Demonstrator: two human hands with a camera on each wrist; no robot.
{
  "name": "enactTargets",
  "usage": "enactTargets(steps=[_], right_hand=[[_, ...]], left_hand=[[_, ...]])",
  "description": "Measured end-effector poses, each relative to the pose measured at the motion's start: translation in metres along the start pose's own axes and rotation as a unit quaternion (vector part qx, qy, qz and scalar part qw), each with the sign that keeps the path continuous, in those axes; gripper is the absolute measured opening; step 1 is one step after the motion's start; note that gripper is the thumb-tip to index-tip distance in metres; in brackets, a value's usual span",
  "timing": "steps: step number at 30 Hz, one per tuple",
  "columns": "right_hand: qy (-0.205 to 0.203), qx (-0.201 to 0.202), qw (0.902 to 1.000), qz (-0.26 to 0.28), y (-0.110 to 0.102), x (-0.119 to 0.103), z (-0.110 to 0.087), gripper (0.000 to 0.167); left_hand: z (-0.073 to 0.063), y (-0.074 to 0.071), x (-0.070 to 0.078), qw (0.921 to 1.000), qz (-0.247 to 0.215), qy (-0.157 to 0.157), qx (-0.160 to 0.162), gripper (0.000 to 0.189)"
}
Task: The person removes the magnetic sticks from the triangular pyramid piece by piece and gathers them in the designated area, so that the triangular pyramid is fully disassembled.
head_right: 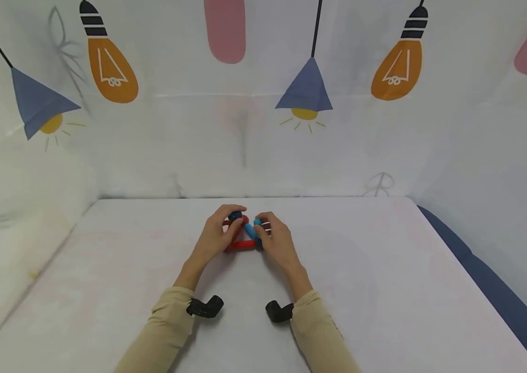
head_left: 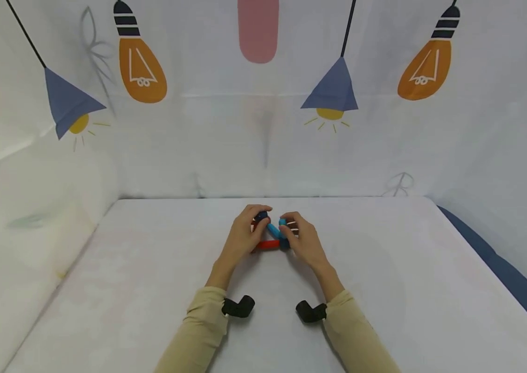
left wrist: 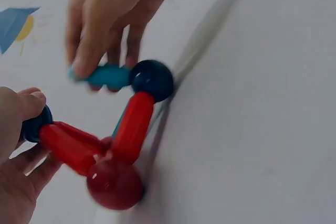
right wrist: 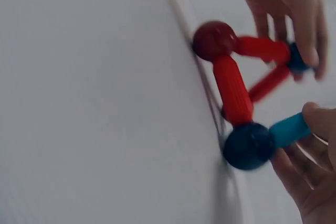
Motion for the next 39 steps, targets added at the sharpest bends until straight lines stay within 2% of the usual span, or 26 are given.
enactTargets(steps=[3, 7, 11, 15, 18, 21, 26, 29, 31, 34, 37, 39], right_hand=[[0.026, -0.009, 0.9995, 0.014, -0.01, 0.011, -0.004, 0.033], [0.03, -0.055, 0.998, 0.008, -0.02, 0.023, -0.01, 0.035], [0.033, -0.113, 0.993, -0.009, -0.029, 0.03, -0.013, 0.027], [0.057, -0.172, 0.9827, -0.041, -0.035, 0.036, -0.016, 0.015], [0.082, -0.206, 0.9728, -0.065, -0.039, 0.037, -0.017, 0.011], [0.08, -0.202, 0.9728, -0.08, -0.04, 0.032, -0.015, 0.016], [0.027, -0.157, 0.9834, -0.087, -0.02, 0.002, -0.003, 0.025], [-0.018, -0.163, 0.9814, -0.099, 0.005, -0.021, 0.008, 0.029], [-0.049, -0.182, 0.974, -0.127, 0.025, -0.033, 0.015, 0.032], [-0.093, -0.211, 0.9536, -0.194, 0.051, -0.042, 0.024, 0.033], [-0.087, -0.22, 0.9392, -0.249, 0.066, -0.041, 0.029, 0.03], [-0.07, -0.212, 0.9372, -0.267, 0.068, -0.038, 0.03, 0.027]], left_hand=[[-0.007, -0.015, -0.012, 0.9989, 0.005, -0.047, 0.002, 0.03], [-0.021, -0.04, -0.027, 0.9937, 0.02, -0.108, -0.019, 0.034], [-0.031, -0.058, -0.041, 0.9854, 0.023, -0.158, -0.058, 0.034], [-0.037, -0.063, -0.053, 0.9748, 0.028, -0.19, -0.113, 0.032], [-0.041, -0.059, -0.059, 0.969, 0.029, -0.19, -0.156, 0.029], [-0.043, -0.055, -0.063, 0.9658, 0.02, -0.179, -0.187, 0.028], [-0.044, -0.052, -0.064, 0.9606, 0.015, -0.179, -0.212, 0.029], [-0.044, -0.053, -0.064, 0.9591, 0.007, -0.178, -0.22, 0.031], [-0.043, -0.054, -0.063, 0.9593, 0.0, -0.172, -0.224, 0.033], [-0.043, -0.054, -0.063, 0.9591, -0.007, -0.169, -0.227, 0.034], [-0.044, -0.053, -0.063, 0.9583, -0.005, -0.172, -0.228, 0.033], [-0.043, -0.053, -0.062, 0.9577, -0.003, -0.175, -0.228, 0.032]])
Point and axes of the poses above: each hand's wrist, its own z-axis towards the middle knuckle, its own y-axis out of the palm, x = y × z, the point moved 5 cm from there along z, towards the middle knuckle, and after that the axes turned 5 degrees about -z, right-handed, at the moved point
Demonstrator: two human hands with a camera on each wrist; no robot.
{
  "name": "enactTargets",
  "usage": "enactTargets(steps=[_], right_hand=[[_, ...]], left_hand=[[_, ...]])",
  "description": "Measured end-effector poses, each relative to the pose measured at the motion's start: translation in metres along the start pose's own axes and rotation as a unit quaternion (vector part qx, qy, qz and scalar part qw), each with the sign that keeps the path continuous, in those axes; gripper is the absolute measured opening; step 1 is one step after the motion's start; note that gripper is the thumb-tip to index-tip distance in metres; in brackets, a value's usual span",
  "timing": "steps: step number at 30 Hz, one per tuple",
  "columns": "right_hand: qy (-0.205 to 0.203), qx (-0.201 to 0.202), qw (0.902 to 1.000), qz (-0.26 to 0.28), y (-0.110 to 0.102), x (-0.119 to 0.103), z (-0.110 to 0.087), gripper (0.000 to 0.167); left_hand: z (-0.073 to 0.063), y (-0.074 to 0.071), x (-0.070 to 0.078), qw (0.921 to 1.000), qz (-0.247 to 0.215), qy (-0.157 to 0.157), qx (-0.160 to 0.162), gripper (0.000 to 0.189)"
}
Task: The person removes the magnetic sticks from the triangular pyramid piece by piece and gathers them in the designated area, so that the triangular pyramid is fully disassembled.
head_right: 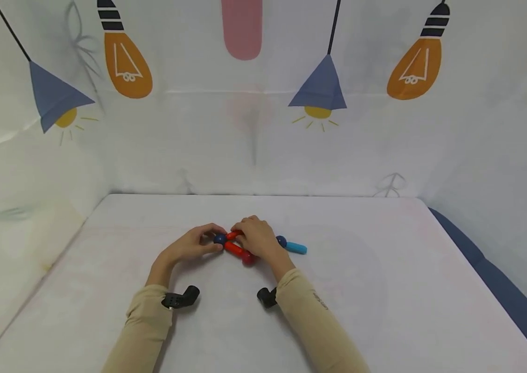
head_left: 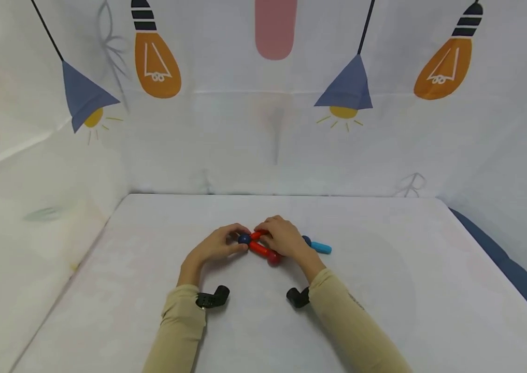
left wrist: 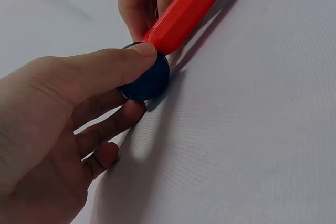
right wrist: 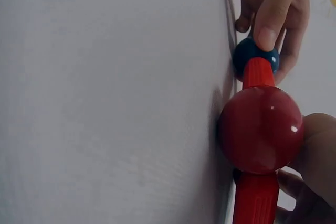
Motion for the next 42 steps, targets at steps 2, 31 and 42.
enactTargets(steps=[2, 31, 42], right_hand=[[0.02, 0.009, 0.9997, 0.0, 0.0, 0.004, -0.002, 0.025], [-0.022, -0.005, 0.9997, -0.008, 0.006, -0.005, -0.056, 0.033], [-0.045, -0.013, 0.9963, 0.072, -0.005, -0.002, -0.058, 0.031]], left_hand=[[0.003, 0.001, 0.003, 1.0, 0.001, 0.004, 0.0, 0.032], [0.013, 0.009, 0.004, 0.9998, 0.016, -0.007, -0.014, 0.029], [0.036, -0.006, 0.01, 0.9971, 0.009, 0.001, 0.076, 0.036]])
Point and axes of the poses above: each hand's wrist, its own z-axis towards the middle knuckle, its own y-axis out of the palm, x = y × z, the point moved 5 cm from there along z, towards the middle knuckle, and after that the axes turned 5 degrees about -z, right-handed, at the moved point
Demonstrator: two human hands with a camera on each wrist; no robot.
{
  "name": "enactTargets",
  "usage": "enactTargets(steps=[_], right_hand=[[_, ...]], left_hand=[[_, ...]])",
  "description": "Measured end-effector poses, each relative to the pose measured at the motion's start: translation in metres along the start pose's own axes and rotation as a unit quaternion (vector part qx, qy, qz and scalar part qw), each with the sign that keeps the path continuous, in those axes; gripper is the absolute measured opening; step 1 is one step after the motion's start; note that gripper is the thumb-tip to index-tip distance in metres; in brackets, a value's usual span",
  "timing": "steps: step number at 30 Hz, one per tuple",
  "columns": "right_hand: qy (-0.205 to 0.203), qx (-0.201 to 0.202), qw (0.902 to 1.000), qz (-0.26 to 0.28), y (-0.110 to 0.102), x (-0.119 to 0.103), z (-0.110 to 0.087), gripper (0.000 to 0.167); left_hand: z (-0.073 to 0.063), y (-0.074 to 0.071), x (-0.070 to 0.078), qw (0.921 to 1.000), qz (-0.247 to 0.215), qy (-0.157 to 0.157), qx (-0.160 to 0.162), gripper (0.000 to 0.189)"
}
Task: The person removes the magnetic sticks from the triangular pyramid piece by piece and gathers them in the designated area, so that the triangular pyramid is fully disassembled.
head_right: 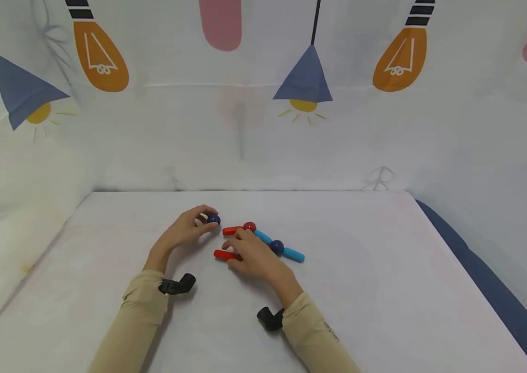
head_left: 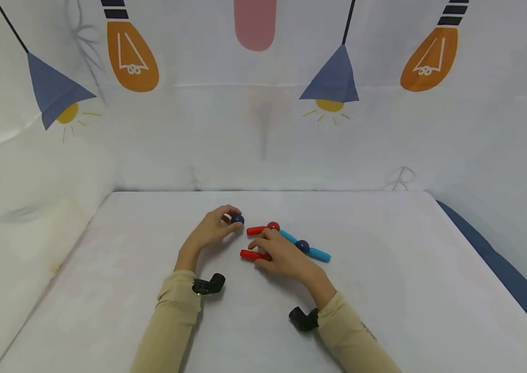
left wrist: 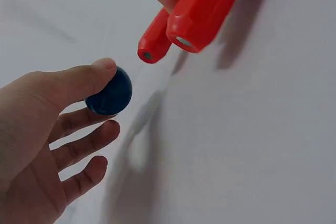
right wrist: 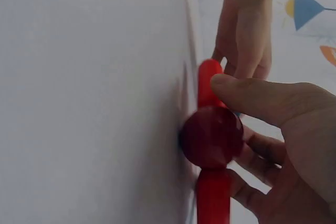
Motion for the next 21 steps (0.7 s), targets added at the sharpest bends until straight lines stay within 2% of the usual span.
enactTargets(steps=[3, 6, 9, 11, 16, 19, 21], right_hand=[[-0.003, -0.004, 0.9997, 0.023, -0.012, 0.004, -0.001, 0.03], [0.014, -0.035, 0.9986, 0.036, -0.02, 0.01, -0.005, 0.031], [0.034, -0.075, 0.996, 0.036, -0.02, 0.014, -0.01, 0.034], [0.036, -0.087, 0.9952, 0.03, -0.019, 0.017, -0.013, 0.034], [0.028, -0.09, 0.9952, 0.029, -0.014, 0.014, -0.013, 0.033], [0.028, -0.087, 0.9956, 0.021, -0.016, 0.014, -0.014, 0.032], [0.03, -0.083, 0.996, 0.016, -0.02, 0.015, -0.013, 0.032]], left_hand=[[0.018, -0.003, 0.009, 0.9998, 0.014, 0.01, 0.013, 0.036], [0.036, -0.001, 0.017, 0.9991, 0.032, 0.015, 0.024, 0.036], [0.049, 0.006, 0.021, 0.9983, 0.051, 0.009, 0.026, 0.037], [0.056, 0.014, 0.02, 0.9979, 0.062, 0.001, 0.02, 0.037], [0.059, 0.026, 0.009, 0.9964, 0.083, -0.02, 0.003, 0.036], [0.061, 0.028, 0.01, 0.9969, 0.077, -0.015, 0.001, 0.039], [0.061, 0.026, 0.013, 0.9974, 0.07, -0.004, 0.014, 0.042]])
Point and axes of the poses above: each hand's wrist, its own z-axis towards the middle knuckle, its own y-axis out of the palm, x = y × z, the point moved 5 cm from there along z, towards the middle knuckle, and after that the axes turned 5 degrees about -z, right-handed, at the moved point
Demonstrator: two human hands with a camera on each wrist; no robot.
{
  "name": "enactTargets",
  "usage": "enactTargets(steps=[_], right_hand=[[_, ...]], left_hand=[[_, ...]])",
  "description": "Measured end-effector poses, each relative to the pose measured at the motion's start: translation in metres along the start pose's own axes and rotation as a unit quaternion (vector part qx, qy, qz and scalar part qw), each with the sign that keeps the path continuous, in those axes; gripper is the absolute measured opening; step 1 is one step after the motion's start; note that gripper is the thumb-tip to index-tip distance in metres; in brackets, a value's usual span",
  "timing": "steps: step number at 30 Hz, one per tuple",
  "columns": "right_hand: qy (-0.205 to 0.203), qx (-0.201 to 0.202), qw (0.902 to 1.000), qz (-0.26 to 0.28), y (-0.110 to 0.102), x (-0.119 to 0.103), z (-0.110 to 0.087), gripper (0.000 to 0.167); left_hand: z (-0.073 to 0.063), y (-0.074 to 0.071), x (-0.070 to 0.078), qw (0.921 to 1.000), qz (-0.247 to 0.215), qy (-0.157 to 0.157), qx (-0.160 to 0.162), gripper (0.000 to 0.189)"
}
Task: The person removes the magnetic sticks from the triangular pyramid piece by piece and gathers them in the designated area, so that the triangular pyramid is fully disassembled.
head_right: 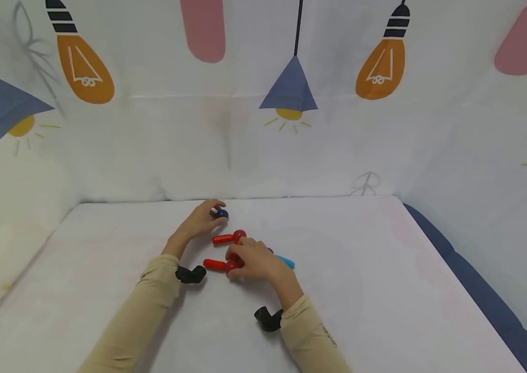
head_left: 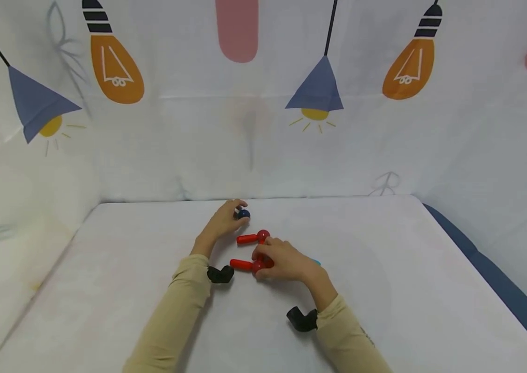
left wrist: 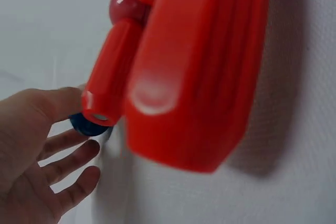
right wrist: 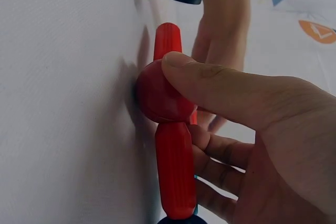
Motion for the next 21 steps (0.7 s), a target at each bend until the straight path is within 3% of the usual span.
enactTargets(steps=[5, 8, 10, 12, 14, 16, 18, 21], right_hand=[[-0.002, 0.005, 1.0, -0.005, -0.004, 0.001, 0.004, 0.031], [-0.003, 0.006, 0.9999, -0.011, -0.004, 0.002, 0.006, 0.03], [-0.002, 0.01, 0.9998, -0.018, -0.004, 0.003, 0.006, 0.03], [-0.001, 0.017, 0.9996, -0.021, -0.004, 0.003, 0.005, 0.029], [0.0, 0.023, 0.9994, -0.028, -0.003, 0.002, 0.004, 0.029], [0.003, 0.025, 0.9992, -0.031, -0.002, 0.001, 0.003, 0.03], [0.009, 0.025, 0.9991, -0.032, 0.001, -0.001, 0.002, 0.03], [0.017, 0.023, 0.9992, -0.029, 0.005, -0.005, 0.003, 0.031]], left_hand=[[-0.019, -0.015, 0.007, 0.9985, -0.02, 0.023, 0.046, 0.041], [-0.04, -0.021, 0.014, 0.9976, -0.041, 0.04, 0.039, 0.033], [-0.054, -0.019, 0.02, 0.9969, -0.048, 0.063, -0.001, 0.026], [-0.067, -0.013, 0.025, 0.9932, -0.052, 0.08, -0.067, 0.02], [-0.077, -0.004, 0.03, 0.9848, -0.054, 0.093, -0.136, 0.019], [-0.085, 0.003, 0.033, 0.9766, -0.058, 0.099, -0.182, 0.02], [-0.089, 0.007, 0.033, 0.9733, -0.059, 0.097, -0.199, 0.022], [-0.094, 0.009, 0.029, 0.975, -0.048, 0.081, -0.201, 0.022]])
Point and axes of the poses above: each hand's wrist, its own z-axis towards the middle knuckle, its own y-axis out of the palm, x = y × z, the point moved 5 cm from there along z, towards the middle knuckle, and after that the axes turned 5 degrees about -z, right-handed, at the moved point
